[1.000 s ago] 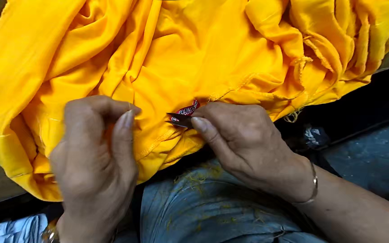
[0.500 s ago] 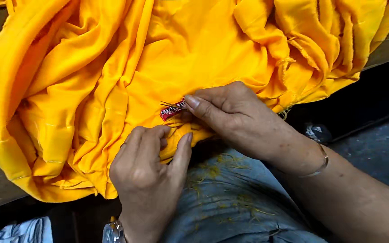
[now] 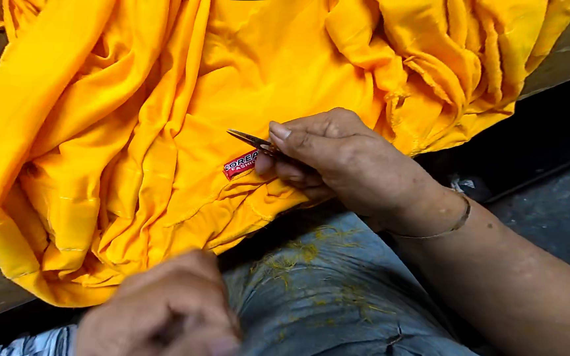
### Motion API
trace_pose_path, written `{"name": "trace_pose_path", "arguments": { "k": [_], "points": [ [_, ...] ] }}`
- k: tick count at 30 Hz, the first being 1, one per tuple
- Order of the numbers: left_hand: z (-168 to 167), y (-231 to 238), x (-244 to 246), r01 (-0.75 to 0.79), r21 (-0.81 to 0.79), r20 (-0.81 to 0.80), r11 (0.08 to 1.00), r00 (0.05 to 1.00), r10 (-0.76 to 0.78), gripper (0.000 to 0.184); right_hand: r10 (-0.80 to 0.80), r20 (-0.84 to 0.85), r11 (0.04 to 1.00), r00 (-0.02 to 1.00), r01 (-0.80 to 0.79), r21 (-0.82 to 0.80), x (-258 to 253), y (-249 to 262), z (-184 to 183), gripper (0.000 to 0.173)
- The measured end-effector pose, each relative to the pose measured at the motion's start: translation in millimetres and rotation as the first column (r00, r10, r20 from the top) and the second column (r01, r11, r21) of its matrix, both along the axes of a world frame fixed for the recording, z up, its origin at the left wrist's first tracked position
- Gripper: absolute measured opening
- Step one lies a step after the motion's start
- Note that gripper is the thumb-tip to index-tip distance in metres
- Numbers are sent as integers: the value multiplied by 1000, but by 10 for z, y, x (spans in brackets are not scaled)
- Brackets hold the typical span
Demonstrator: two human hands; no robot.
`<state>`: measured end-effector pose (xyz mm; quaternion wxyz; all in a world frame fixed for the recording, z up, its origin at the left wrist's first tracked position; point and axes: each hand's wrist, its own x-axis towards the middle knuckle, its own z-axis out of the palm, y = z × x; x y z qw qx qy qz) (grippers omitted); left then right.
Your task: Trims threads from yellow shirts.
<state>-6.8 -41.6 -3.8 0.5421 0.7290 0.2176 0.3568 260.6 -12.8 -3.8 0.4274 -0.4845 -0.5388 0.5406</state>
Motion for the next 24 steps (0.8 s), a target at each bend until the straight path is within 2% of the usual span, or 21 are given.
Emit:
{"name": "trace_pose_path", "arguments": {
  "k": [2, 3, 5, 7, 9, 11, 12, 13, 15, 16, 18, 20, 24],
  "points": [
    [-4, -132, -1, 246, -108, -34, 963, 967, -251, 16, 30, -78, 999, 997, -31, -18, 33, 17, -1, 45],
    [-34, -199, 27, 316, -123, -88, 941, 941, -327, 16, 50, -133, 998, 990, -53, -20, 54, 28, -9, 42],
    [-84, -310, 65, 332, -53, -243, 942, 910, -335, 14, 77, -251, 996, 965, -85, -21, 92, 37, -18, 31],
    [-45, -356, 54, 184, 71, -293, 980, 943, -156, 14, 110, -351, 993, 930, -116, 4, 174, 9, -9, 25],
    [25, -317, -9, -57, 175, -238, 983, 966, 98, 16, 137, -421, 991, 897, -130, 45, 283, -49, 25, 25],
    [28, -211, -74, -305, 320, -191, 897, 907, 376, 16, 100, -421, 995, 902, -78, 68, 381, -108, 69, 24],
    [4, -135, -85, -389, 422, -183, 819, 848, 497, 9, 51, -390, 997, 920, -27, 66, 416, -134, 90, 22],
    [-21, -60, -89, -422, 505, -188, 753, 798, 573, 14, 0, -338, 997, 941, 25, 68, 447, -157, 108, 20],
    [-64, 33, -70, -437, 581, -228, 687, 722, 653, 42, -104, -195, 985, 975, 128, 115, 501, -209, 119, 10],
    [-78, 51, -55, -445, 589, -252, 674, 692, 677, 51, -154, -96, 970, 983, 169, 173, 532, -229, 111, 5],
    [-98, 51, -38, -453, 595, -294, 664, 646, 705, 60, -248, 157, 931, 956, 190, 312, 604, -264, 88, 17],
    [-110, 39, -44, -451, 597, -313, 663, 630, 711, 63, -310, 344, 910, 886, 171, 378, 610, -297, 73, 27],
    [-37, 44, -9, -445, 607, -280, 658, 655, 702, 56, -345, 367, 894, 864, 184, 409, 503, -330, -1, 22]
  ]
}}
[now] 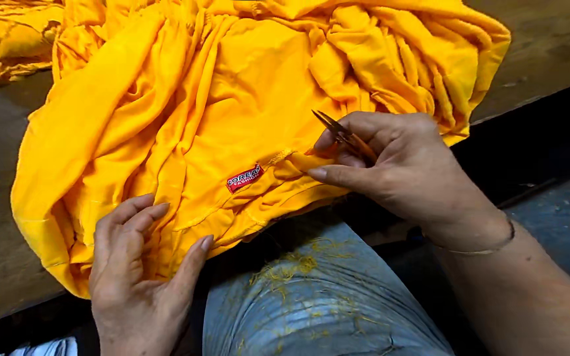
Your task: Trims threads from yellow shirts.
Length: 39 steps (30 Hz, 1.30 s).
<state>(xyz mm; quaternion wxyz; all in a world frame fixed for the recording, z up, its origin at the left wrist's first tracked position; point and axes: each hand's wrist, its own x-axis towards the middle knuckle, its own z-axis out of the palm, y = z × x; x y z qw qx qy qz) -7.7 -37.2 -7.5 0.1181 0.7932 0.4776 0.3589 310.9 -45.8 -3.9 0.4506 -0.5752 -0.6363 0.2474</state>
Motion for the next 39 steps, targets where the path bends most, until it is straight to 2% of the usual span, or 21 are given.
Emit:
{"name": "trace_pose_path", "arguments": {
  "k": [4, 6, 7, 11, 14, 16, 19, 21, 24, 27, 29, 33, 35, 37, 39],
  "points": [
    [153, 104, 214, 106, 28, -25, 994, 994, -105, 49, -72, 181, 996, 981, 63, 55, -75, 49, -83, 29],
    [212, 196, 393, 144, 35, -50, 989, 989, -142, 48, -79, 210, 995, 974, 64, 76, -75, 74, -119, 14],
    [233, 242, 487, 164, 28, -62, 986, 985, -162, 48, -79, 206, 995, 975, 64, 79, -70, 82, -128, 5],
    [268, 401, 798, 292, -113, -115, 950, 945, -305, 47, -32, 91, 998, 995, 27, 62, -15, 52, -120, 8],
    [271, 433, 898, 387, -231, 38, 893, 920, -389, 44, 1, -38, 994, 999, 3, 114, -9, -37, -111, 5],
    [299, 401, 903, 423, -300, 211, 855, 903, -373, 46, 42, -123, 983, 991, -19, 184, -27, -108, -90, 5],
    [364, 329, 865, 485, -374, 429, 790, 846, -317, 51, 145, -209, 955, 967, -81, 286, -88, -208, -51, 17],
    [408, 284, 829, 512, -398, 508, 762, 814, -282, 52, 213, -234, 930, 949, -123, 347, -162, -258, -18, 22],
    [423, 215, 816, 510, -365, 527, 779, 803, -278, 51, 271, -133, 888, 953, -194, 418, -246, -294, 42, 25],
    [399, 167, 845, 533, -313, 544, 786, 779, -311, 47, 222, -34, 877, 974, -185, 444, -312, -283, 39, 25],
    [377, 152, 869, 548, -278, 553, 789, 763, -334, 44, 196, -80, 889, 977, -143, 434, -338, -257, -6, 21],
    [312, 155, 885, 571, -260, 580, 779, 737, -347, 43, 233, -318, 925, 919, -108, 364, -348, -218, -118, 7],
    [268, 176, 871, 581, -281, 586, 764, 734, -343, 46, 237, -358, 936, 903, -114, 333, -311, -220, -139, 6],
    [238, 196, 852, 586, -305, 596, 751, 733, -329, 47, 287, -391, 939, 875, -175, 296, -244, -250, -137, 8],
    [227, 214, 840, 583, -320, 597, 746, 736, -319, 45, 395, -394, 912, 830, -302, 278, -139, -315, -150, 10]
  ]
}}
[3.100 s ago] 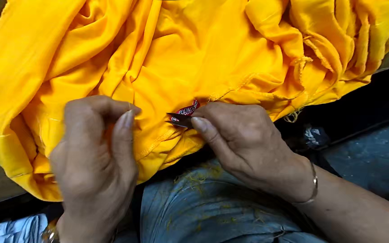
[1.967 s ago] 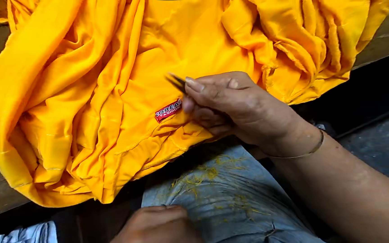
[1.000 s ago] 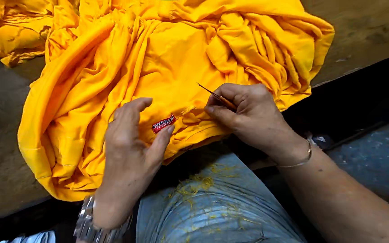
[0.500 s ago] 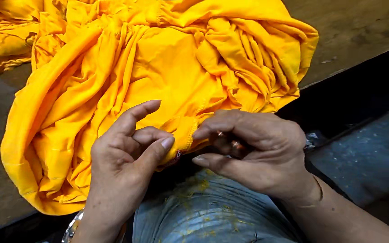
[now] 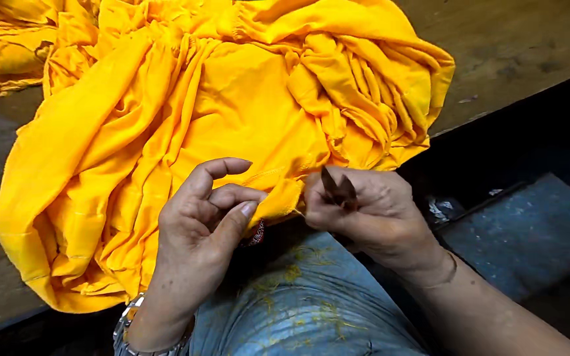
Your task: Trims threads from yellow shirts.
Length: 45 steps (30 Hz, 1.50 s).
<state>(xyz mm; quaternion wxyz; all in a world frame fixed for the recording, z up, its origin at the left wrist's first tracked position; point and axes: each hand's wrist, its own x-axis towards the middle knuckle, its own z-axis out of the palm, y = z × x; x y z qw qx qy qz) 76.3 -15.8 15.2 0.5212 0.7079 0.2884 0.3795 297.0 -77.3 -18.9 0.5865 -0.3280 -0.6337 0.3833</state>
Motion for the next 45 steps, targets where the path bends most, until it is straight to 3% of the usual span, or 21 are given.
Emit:
{"name": "trace_pose_path", "arguments": {
  "k": [4, 8, 12, 15, 18, 40, 42, 45],
  "points": [
    [-25, 79, -27, 50, 121, -21, 991, 999, -48, 21, 103, 118, 995, 988, -102, -14, 111, -167, -53, 16],
    [-19, 129, 6, 129, 181, -120, 975, 987, -108, 30, -98, 215, 993, 972, 82, 81, 132, -203, -96, 28],
    [-26, 118, 63, 124, 95, -101, 988, 988, -114, 20, -427, 572, 904, 700, 326, 276, 231, -171, -113, 46],
    [-65, 85, 102, 39, 19, -24, 999, 999, -38, 15, -544, 605, 839, 581, 379, 391, 222, -195, -158, 40],
    [-95, 70, 109, 18, -10, -13, 1000, 1000, -18, 17, -599, 601, 800, 529, 370, 473, 183, -244, -232, 37],
    [-153, -111, 127, -55, -60, 35, 997, 998, 57, 34, -654, 594, 756, 468, 402, 517, -63, -257, -193, 29],
    [-162, -105, 130, -53, -82, 45, 995, 997, 56, 35, -618, 587, 786, 523, 392, 478, -42, -245, -187, 30],
    [-158, -97, 130, -53, -98, 71, 994, 996, 60, 34, -408, 408, 908, 817, 315, 278, 61, -224, -144, 29]
  ]
}}
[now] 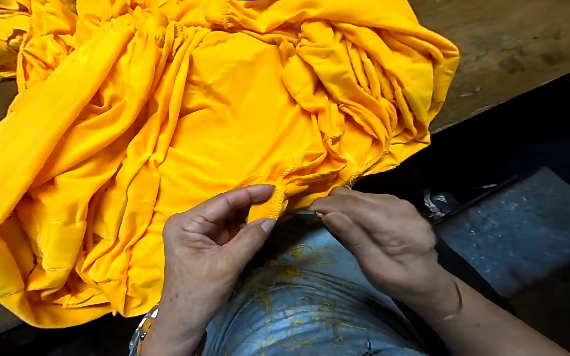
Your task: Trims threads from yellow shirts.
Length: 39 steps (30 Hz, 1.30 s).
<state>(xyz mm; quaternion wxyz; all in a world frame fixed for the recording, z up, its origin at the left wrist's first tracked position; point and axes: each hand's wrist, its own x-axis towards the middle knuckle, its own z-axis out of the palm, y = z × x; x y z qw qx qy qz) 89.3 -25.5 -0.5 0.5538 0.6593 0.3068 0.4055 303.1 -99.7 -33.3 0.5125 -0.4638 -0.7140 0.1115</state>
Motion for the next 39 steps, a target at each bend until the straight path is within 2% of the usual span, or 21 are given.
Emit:
{"name": "trace_pose_path", "arguments": {
  "k": [2, 3, 4, 5, 7, 9, 11, 14, 16, 19, 21, 24, 29, 31, 33, 34, 35, 37, 39],
  "points": [
    [7, 11, 0, 2, 13, 9, 1000, 1000, -2, 36, 80, -250, 993, 965, -100, -69, 71, -2, 46, 31],
    [12, 18, 4, 9, 29, 6, 1000, 1000, -9, 38, 59, -298, 992, 953, -89, -88, 102, 12, 67, 31],
    [18, 25, 12, 23, 53, 0, 998, 1000, -23, 39, 20, -273, 995, 962, -47, -93, 141, 43, 89, 29],
    [23, 27, 29, 31, 84, -12, 996, 999, -30, 41, -42, -172, 996, 984, 28, -83, 190, 83, 102, 33],
    [42, 15, 69, 40, 132, -29, 990, 999, -36, 43, -192, 86, 980, 978, 196, -40, 252, 181, 111, 51],
    [65, 3, 90, 54, 181, -39, 982, 998, -47, 43, -284, 233, 957, 930, 289, 13, 268, 287, 90, 34],
    [59, 0, 92, 60, 266, -72, 962, 996, -43, 45, -302, 261, 953, 917, 298, 55, 296, 364, 84, 14],
    [-31, 21, 27, 48, 493, -230, 869, 970, 77, 47, -288, 226, 957, 930, 286, 45, 412, 424, 237, 13],
    [-111, 19, -100, 83, 618, -393, 782, 894, 216, 48, -307, 189, 952, 933, 304, 45, 527, 440, 369, 14],
    [-192, -11, -364, 115, 697, -505, 708, 780, 370, 22, -383, 157, 924, 910, 378, 59, 745, 456, 501, 11],
    [-152, -29, -584, 96, 684, -532, 723, 743, 406, 19, -401, 129, 916, 907, 399, 42, 913, 471, 505, 10],
    [20, 29, -973, 34, 666, -533, 745, 720, 444, 25, -361, 98, 932, 927, 361, 16, 1097, 550, 515, 11],
    [422, 426, -1326, -193, 672, -372, 715, 747, 551, 21, -423, 158, 905, 892, 425, 20, 1111, 995, 848, 20],
    [525, 732, -1355, -266, 687, -317, 676, 727, 609, 22, -440, 65, 894, 896, 444, -64, 968, 1244, 1051, 15],
    [569, 1054, -1341, -325, 698, -303, 638, 673, 674, 25, -416, -95, 909, 904, 411, -66, 832, 1573, 1179, 7],
    [563, 1213, -1297, -338, 716, -304, 611, 638, 708, 27, -412, -128, 911, 902, 409, -57, 809, 1767, 1187, 9],
    [548, 1376, -1227, -323, 737, -317, 593, 610, 726, 30, -434, -82, 901, 897, 431, -53, 813, 1956, 1153, 10],
    [424, 1591, -1074, -258, 766, -393, 588, 536, 747, 39, -442, 166, 890, 881, 454, -41, 886, 2286, 946, 22],
    [172, 1724, -1039, -155, 776, -482, 611, 479, 734, 43, -328, 411, 909, 851, 402, -107, 993, 2488, 575, 27]
  ]
}}
